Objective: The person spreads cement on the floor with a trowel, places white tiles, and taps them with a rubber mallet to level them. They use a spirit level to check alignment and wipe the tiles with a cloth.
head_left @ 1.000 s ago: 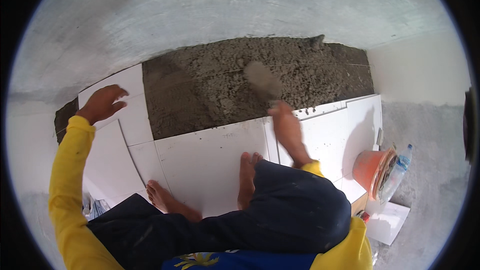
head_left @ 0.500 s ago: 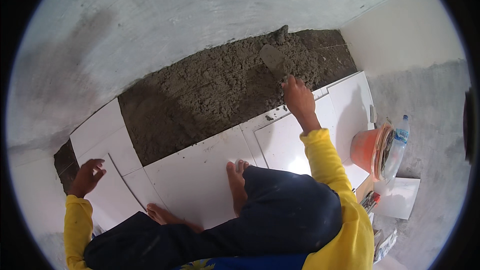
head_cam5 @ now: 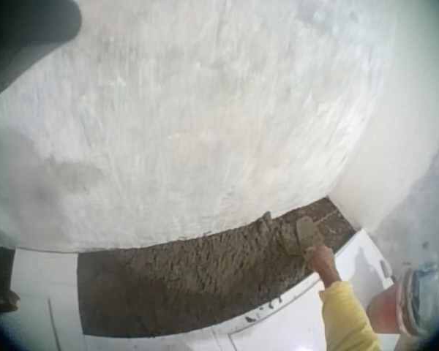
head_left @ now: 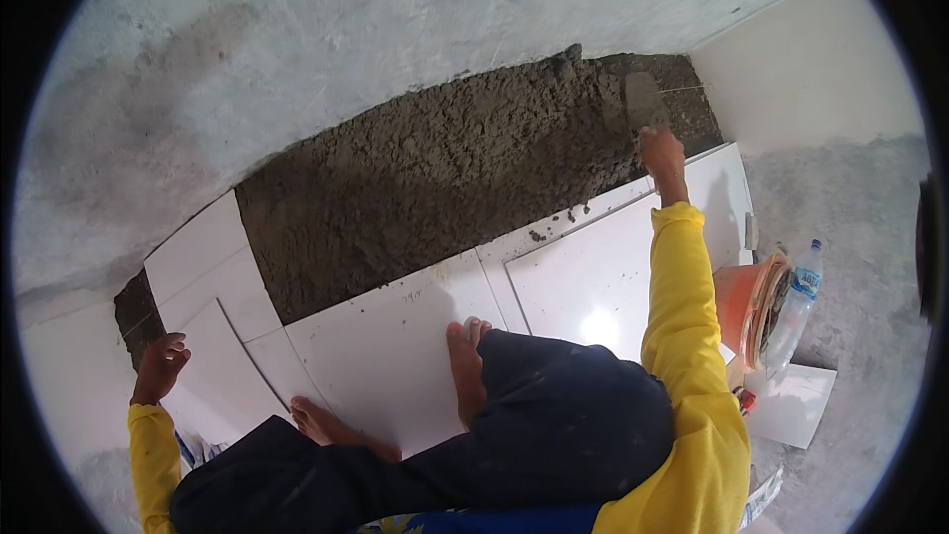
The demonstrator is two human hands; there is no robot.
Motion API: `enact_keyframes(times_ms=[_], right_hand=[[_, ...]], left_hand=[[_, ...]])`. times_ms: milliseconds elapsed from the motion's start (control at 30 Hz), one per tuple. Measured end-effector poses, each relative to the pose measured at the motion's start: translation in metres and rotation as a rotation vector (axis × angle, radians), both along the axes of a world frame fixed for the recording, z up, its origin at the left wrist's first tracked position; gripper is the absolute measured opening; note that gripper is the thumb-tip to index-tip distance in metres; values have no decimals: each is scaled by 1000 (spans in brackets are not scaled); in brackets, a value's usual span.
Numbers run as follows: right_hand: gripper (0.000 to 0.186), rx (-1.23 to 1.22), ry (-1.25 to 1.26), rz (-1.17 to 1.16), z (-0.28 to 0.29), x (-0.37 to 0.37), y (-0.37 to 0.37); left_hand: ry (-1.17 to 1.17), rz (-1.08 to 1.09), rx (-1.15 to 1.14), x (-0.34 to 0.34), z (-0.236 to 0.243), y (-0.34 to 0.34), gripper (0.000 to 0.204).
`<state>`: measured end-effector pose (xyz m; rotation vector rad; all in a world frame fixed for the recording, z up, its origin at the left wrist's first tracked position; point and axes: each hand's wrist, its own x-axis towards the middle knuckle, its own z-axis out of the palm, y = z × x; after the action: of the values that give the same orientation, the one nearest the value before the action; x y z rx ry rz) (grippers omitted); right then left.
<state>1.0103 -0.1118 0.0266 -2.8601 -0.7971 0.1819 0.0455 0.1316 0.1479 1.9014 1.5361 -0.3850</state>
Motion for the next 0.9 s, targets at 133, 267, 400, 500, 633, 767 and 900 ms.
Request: enact_keyframes(times_ms=[133, 267, 400, 500, 633, 767, 900], right_hand=[[47, 15, 48, 157, 12, -63, -39], [41, 9, 33, 218, 9, -124, -80], [40, -7, 17, 57, 20, -96, -99], [32, 194, 50, 403, 25, -145, -103], [31, 94, 275, 819, 27, -274, -109], [35, -71, 417, 997, 28, -369, -90], [31, -12, 308, 1025, 14, -354, -87]], left_hand=[[-39, 16, -10, 4, 1, -3, 41], [7, 4, -6, 4, 2, 2, 42], [10, -53, 32, 4, -8, 9, 43], [-14, -71, 28, 1, -14, 20, 43], [-21, -112, -35, 45, -10, 18, 41], [17, -80, -60, 75, 5, 12, 42], [1, -35, -48, 66, 14, -1, 42]])
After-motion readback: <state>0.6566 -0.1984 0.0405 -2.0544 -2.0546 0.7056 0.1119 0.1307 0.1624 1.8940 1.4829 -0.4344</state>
